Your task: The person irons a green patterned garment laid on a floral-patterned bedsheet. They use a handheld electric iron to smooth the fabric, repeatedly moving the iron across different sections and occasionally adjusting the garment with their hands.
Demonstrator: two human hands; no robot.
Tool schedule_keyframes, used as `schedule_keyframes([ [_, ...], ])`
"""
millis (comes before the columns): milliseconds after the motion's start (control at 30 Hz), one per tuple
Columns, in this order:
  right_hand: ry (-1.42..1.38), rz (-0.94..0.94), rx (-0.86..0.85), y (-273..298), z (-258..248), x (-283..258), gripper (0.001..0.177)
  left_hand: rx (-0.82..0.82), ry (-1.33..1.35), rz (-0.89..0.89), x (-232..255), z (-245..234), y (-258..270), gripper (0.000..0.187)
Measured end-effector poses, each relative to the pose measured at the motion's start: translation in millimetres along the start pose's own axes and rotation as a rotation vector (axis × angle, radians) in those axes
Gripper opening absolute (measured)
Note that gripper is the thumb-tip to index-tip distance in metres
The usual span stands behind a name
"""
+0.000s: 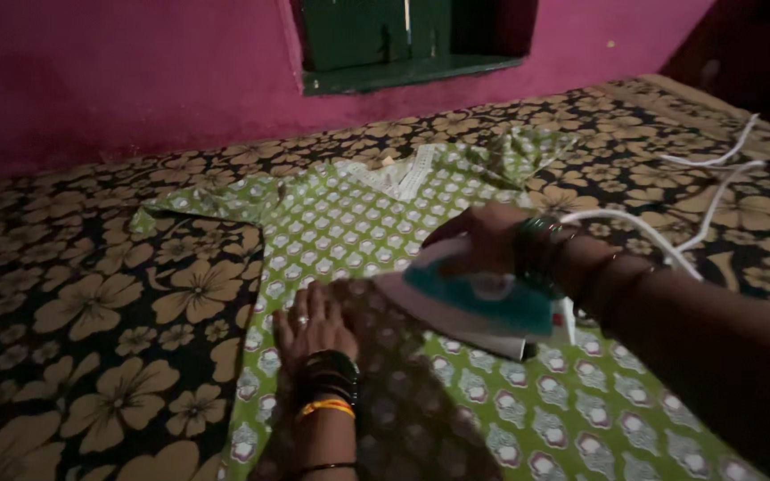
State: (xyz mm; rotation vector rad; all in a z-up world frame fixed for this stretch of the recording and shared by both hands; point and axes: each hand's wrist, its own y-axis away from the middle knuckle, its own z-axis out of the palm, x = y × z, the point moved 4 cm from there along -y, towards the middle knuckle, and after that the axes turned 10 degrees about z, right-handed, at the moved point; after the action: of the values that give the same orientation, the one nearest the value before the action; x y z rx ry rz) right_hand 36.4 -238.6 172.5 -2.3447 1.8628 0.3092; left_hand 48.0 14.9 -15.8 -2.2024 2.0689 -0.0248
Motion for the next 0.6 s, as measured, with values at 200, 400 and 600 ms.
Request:
schedule_keyframes([
  [200, 0.038, 0.151, -0.080, 56.5, -3.1, -41.6, 0.050, 0.331, 0.064, -0.066, -16.7, 24.1, -7.4, 0.052],
  [400, 0.077, 0.296, 0.121, 50.2, -0.9, -47.5, 0.043, 0.302, -0.005, -0.197, -12.1, -15.8, 33.6, 0.053],
  [600, 0.147, 0.335, 0.226, -8.4, 10.2, -46.4, 0.051, -0.065, -0.055, -0.172, -11.5, -33.7, 32.8, 0.068],
])
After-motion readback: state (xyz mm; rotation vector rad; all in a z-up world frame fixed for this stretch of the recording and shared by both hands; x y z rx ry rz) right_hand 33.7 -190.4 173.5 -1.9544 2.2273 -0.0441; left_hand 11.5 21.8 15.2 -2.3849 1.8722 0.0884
